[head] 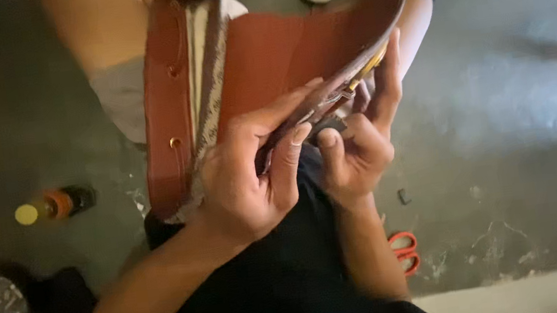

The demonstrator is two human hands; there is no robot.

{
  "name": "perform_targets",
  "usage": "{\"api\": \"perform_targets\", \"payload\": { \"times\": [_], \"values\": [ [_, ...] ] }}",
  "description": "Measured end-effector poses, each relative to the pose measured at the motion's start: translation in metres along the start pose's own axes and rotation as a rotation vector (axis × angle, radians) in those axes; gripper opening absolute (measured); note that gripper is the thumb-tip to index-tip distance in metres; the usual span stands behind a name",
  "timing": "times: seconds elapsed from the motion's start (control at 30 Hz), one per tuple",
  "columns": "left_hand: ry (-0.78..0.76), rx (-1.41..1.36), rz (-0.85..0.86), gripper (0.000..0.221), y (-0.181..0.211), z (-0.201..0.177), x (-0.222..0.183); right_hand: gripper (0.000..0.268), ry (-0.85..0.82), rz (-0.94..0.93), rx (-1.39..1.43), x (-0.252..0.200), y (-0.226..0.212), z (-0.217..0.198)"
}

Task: The person rubs the edges and interior flap of a brown leather-like bag with a grey cloth.

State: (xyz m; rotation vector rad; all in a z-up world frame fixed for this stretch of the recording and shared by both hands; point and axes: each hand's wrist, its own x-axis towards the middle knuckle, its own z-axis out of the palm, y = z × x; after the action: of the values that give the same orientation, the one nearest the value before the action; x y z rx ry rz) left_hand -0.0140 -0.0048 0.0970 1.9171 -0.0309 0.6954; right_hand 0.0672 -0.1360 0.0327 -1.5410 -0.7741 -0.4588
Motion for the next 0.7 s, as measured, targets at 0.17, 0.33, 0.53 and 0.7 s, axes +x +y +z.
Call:
{"api": "perform_targets", "payload": {
  "times": [0.17, 0.33, 0.53, 0.7],
  "values": [
    [0.108, -0.067, -0.090, 0.026, 0.022, 0.006, 0.019, 0.053, 0.053, -0.017, -0.190, 0.022, -0.036, 0.002],
    [0.034, -0.087, -0.152, 0.025, 0.033, 0.019, 0.024, 0.050, 0.162, 0.006, -0.377, 0.011, -0.056, -0.003],
    [-0.228, -0.324, -0.143, 0.014, 0.038, 0.057, 0.031, 0.070, 0.577, 0.254, -0.154, -0.018, -0.044, -0.031],
    [-0.195, -0.100, 0.046, 0.014, 0.025, 0.099, 0.030, 0.052, 0.480, 0.257, -0.338, -0.035, -0.018, -0.075]
  ]
}}
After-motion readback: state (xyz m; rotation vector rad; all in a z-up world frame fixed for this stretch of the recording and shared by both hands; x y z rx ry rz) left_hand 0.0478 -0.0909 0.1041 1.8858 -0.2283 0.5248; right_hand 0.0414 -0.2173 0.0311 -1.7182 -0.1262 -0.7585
